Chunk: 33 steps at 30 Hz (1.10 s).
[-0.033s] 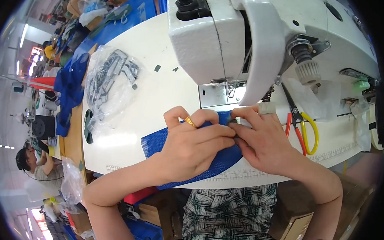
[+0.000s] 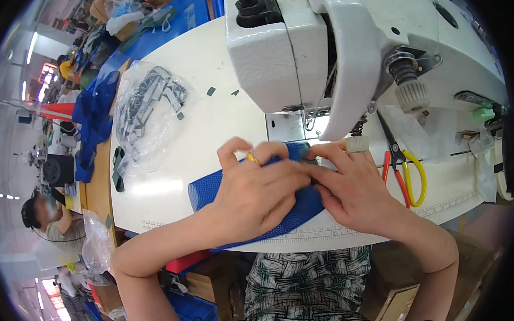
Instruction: Sew pieces of blue mesh fabric using an industrial sewing machine.
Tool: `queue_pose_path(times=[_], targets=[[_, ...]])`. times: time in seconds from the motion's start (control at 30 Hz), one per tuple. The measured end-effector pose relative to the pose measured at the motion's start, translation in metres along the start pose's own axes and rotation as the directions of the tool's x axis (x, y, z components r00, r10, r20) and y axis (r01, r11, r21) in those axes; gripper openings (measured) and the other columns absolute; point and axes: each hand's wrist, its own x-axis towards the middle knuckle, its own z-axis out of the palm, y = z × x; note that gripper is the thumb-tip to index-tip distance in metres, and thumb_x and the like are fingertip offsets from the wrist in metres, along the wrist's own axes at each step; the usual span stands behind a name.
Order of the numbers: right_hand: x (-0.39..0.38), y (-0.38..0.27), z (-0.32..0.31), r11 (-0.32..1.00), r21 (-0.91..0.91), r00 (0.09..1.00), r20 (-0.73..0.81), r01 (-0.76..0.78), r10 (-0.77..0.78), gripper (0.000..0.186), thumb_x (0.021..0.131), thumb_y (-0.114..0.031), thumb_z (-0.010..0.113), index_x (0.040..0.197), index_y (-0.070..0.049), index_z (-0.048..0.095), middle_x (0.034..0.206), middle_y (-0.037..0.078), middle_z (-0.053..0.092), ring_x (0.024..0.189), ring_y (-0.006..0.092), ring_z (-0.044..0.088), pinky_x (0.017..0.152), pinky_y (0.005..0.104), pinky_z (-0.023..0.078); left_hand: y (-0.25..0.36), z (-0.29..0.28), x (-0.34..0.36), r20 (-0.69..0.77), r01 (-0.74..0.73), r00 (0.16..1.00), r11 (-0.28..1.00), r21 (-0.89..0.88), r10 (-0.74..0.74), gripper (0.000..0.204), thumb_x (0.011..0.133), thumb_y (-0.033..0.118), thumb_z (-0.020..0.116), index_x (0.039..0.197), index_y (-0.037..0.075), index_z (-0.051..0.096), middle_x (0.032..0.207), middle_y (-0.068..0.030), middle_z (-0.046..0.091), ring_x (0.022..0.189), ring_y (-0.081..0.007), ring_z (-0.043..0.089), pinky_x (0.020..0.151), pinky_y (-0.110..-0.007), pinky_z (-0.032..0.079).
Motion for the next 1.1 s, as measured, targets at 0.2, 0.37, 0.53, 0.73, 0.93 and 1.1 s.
queue_pose_path(times=[0.2, 0.37, 0.53, 0.73, 0.93, 1.1], targets=[[0.002, -0.002, 0.0, 0.999, -0.006, 0.999, -0.018, 0.036, -0.036, 0.04, 0.088, -0.011, 0.072, 0.128, -0.012, 0.07, 0.137, 0.005, 0.06, 0.112, 0.0311, 0.054, 0.094, 0.0444, 0.043, -0.014, 0.006, -0.002, 0.036, 0.163, 0.985, 0.976, 0.146, -0.17, 0.015, 0.092, 0.021, 0.075, 0.104, 0.014, 0.079, 0.112, 0.0014, 0.072, 0.126, -0.0241, 0.062, 0.123, -0.071, 0.003], [0.0, 0.0, -0.001, 0.999, 0.031, 0.999, -0.027, 0.034, -0.033, 0.031, 0.087, -0.012, 0.074, 0.119, -0.013, 0.075, 0.132, 0.003, 0.063, 0.108, 0.0291, 0.054, 0.09, 0.043, 0.043, -0.016, 0.009, -0.008, 0.057, 0.176, 0.982, 0.979, 0.099, -0.182, 0.021, 0.091, 0.015, 0.074, 0.111, 0.015, 0.08, 0.122, -0.0004, 0.07, 0.138, -0.0263, 0.058, 0.123, -0.073, 0.003], [-0.004, 0.003, 0.002, 0.996, 0.027, 0.993, -0.089, 0.085, -0.083, 0.032, 0.082, -0.009, 0.077, 0.114, -0.011, 0.076, 0.126, 0.002, 0.065, 0.103, 0.0288, 0.056, 0.085, 0.0417, 0.044, -0.019, 0.01, -0.01, 0.108, 0.251, 0.962, 0.968, 0.004, -0.25, 0.033, 0.089, 0.008, 0.075, 0.121, 0.016, 0.08, 0.131, -0.0027, 0.071, 0.145, -0.0297, 0.053, 0.124, -0.067, 0.008], [-0.004, 0.002, 0.004, 0.995, -0.019, 0.981, -0.17, 0.094, -0.096, 0.04, 0.077, -0.007, 0.078, 0.116, -0.009, 0.074, 0.122, 0.003, 0.064, 0.099, 0.0264, 0.057, 0.083, 0.0407, 0.045, -0.022, 0.024, -0.016, 0.001, 0.262, 0.965, 0.959, -0.107, -0.263, 0.025, 0.088, 0.01, 0.075, 0.112, 0.014, 0.079, 0.125, -0.0023, 0.07, 0.143, -0.0295, 0.055, 0.123, -0.07, 0.013], [0.0, -0.004, 0.002, 0.998, -0.044, 0.998, -0.048, 0.049, -0.051, 0.054, 0.074, -0.002, 0.07, 0.128, -0.009, 0.071, 0.122, 0.003, 0.062, 0.108, 0.0265, 0.059, 0.084, 0.0397, 0.045, -0.025, 0.029, -0.019, -0.055, 0.237, 0.968, 0.963, -0.125, -0.246, 0.034, 0.085, 0.005, 0.076, 0.118, 0.01, 0.078, 0.127, -0.0077, 0.072, 0.139, -0.035, 0.057, 0.115, -0.052, 0.035], [0.002, -0.007, 0.002, 0.997, -0.071, 0.999, -0.014, 0.03, -0.031, 0.058, 0.074, -0.002, 0.065, 0.131, -0.009, 0.07, 0.122, 0.005, 0.059, 0.112, 0.0275, 0.057, 0.084, 0.0415, 0.046, -0.027, 0.021, -0.02, 0.011, 0.2, 0.98, 0.972, -0.124, -0.2, 0.039, 0.084, 0.005, 0.076, 0.122, 0.009, 0.076, 0.129, -0.008, 0.071, 0.137, -0.0354, 0.058, 0.118, -0.054, 0.033]])
